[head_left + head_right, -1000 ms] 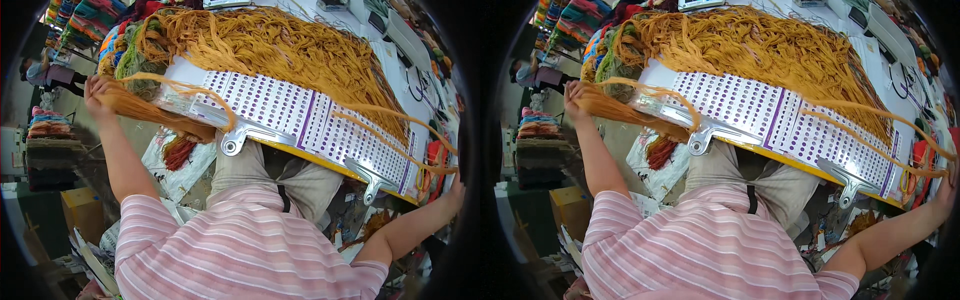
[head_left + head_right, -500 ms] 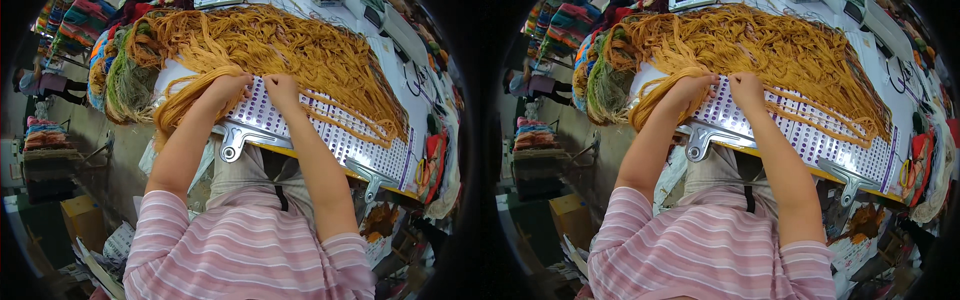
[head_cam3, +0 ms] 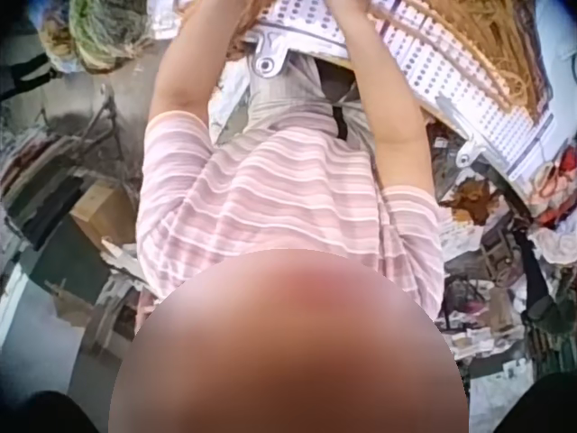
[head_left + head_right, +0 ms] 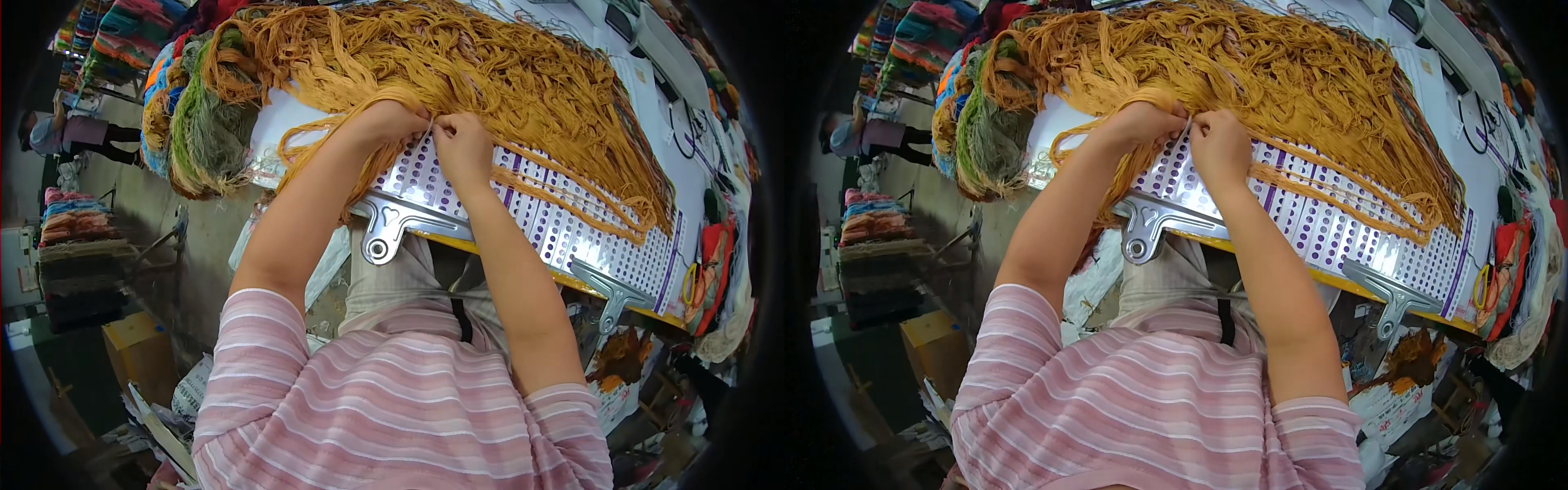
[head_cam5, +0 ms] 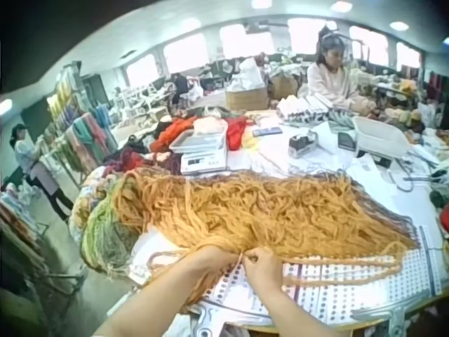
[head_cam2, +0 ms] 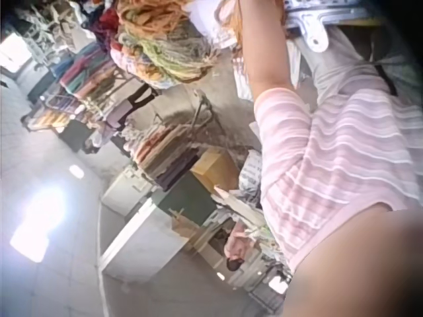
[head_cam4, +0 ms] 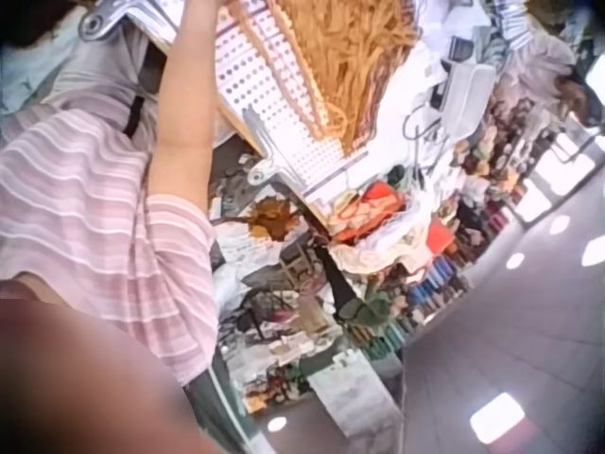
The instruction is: Sorting and organizing bundles of yellow yarn into a color sample template board.
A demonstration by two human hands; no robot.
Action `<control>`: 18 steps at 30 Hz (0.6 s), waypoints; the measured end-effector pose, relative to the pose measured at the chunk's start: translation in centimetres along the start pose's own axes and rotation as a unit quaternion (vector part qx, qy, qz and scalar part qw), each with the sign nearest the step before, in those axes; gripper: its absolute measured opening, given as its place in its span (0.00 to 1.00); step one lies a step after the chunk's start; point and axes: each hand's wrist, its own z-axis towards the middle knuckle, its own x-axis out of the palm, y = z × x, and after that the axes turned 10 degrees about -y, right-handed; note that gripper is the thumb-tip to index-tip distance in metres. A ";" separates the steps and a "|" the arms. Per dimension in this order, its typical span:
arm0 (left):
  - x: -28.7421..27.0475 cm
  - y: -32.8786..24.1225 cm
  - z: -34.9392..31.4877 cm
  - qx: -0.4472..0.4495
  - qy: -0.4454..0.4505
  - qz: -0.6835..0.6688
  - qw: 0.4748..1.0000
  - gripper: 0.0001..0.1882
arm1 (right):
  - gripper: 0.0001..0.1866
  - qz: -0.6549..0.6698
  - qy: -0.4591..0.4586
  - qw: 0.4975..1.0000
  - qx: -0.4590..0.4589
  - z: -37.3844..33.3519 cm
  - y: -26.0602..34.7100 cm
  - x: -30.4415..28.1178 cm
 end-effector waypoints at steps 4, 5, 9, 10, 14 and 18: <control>0.2 0.2 0.6 0.003 -0.009 0.001 1.000 0.07 | 0.07 0.039 0.006 0.995 -0.088 -0.9 -1.1 0.1; 0.3 0.2 0.7 0.003 -0.011 0.006 1.000 0.07 | 0.07 0.063 0.023 0.996 -0.065 -0.9 -1.2 -0.1; 0.1 -0.6 0.6 -0.009 -0.008 0.038 0.999 0.08 | 0.10 0.089 0.051 0.995 -0.010 -0.4 -1.4 -0.5; -0.5 -0.8 0.4 0.016 -0.025 0.065 0.997 0.09 | 0.10 0.089 0.049 0.995 -0.011 -0.3 -1.4 -0.4; -5.9 1.1 0.0 0.004 -0.176 -0.017 0.984 0.12 | 0.07 -0.043 0.025 0.993 -0.103 -0.3 -0.4 -0.9; -6.1 0.5 -2.0 -0.125 -0.172 -0.316 0.925 0.12 | 0.09 -0.214 0.052 0.963 -0.152 0.4 0.8 -1.9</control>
